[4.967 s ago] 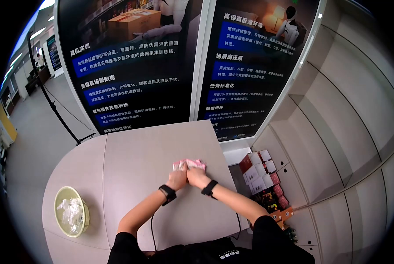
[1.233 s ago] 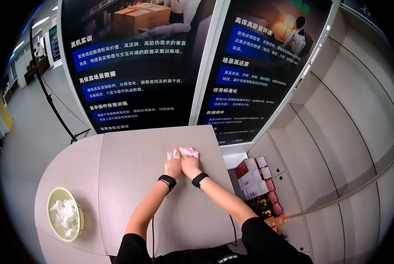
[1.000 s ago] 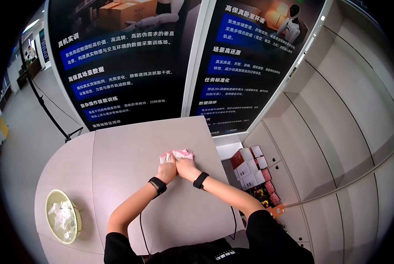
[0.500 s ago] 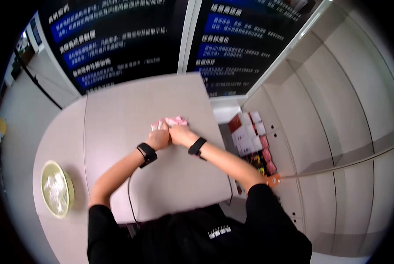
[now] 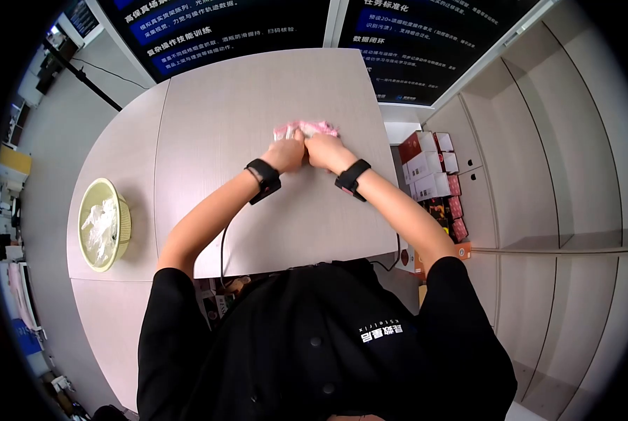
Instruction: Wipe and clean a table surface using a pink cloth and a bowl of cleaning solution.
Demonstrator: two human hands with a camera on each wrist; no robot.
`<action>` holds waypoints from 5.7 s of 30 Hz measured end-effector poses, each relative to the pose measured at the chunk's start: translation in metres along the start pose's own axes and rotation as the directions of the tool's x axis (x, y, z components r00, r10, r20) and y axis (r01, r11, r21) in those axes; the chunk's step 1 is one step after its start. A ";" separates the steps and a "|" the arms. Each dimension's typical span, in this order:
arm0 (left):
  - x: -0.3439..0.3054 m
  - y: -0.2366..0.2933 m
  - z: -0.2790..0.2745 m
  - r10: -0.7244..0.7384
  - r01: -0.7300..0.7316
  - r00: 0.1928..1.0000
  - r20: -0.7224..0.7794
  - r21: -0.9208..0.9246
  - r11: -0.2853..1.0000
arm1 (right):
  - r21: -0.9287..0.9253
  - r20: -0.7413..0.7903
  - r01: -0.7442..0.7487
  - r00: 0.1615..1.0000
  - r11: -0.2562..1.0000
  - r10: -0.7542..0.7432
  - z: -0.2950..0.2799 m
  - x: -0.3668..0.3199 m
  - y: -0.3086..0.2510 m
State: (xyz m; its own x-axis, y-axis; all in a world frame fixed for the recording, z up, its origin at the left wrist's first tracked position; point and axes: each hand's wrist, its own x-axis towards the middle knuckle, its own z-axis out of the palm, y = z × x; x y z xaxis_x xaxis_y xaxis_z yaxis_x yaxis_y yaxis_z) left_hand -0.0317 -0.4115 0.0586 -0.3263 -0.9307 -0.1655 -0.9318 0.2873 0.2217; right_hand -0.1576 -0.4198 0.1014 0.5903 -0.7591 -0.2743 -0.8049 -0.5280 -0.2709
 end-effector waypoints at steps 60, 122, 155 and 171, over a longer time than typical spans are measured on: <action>-0.121 -0.004 0.005 0.204 -0.204 0.971 0.125 -0.018 0.979 | -0.145 -0.188 -0.020 0.982 0.989 -0.007 0.066 -0.069 -0.092; 0.079 -0.101 -0.050 -0.031 0.030 0.998 -0.051 -0.019 0.999 | 0.072 -0.200 -0.050 0.978 0.996 0.063 0.019 0.179 0.009; 0.103 -0.119 -0.050 -0.205 0.206 0.978 -0.032 0.049 0.977 | 0.077 -0.128 -0.391 0.908 0.917 0.398 -0.012 0.199 -0.011; 0.140 -0.144 -0.062 -0.240 0.238 0.969 -0.066 -0.036 0.971 | 0.055 -0.178 -0.355 0.916 0.933 0.359 -0.015 0.253 0.008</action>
State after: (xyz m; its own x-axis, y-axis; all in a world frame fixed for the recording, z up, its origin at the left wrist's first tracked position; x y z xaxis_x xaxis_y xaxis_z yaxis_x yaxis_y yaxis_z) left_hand 0.0666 -0.5968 0.0629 -0.0824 -0.9853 -0.1498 -0.9764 0.0497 0.2101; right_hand -0.0152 -0.6219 0.0434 0.2414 -0.9527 -0.1845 -0.9573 -0.2027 -0.2059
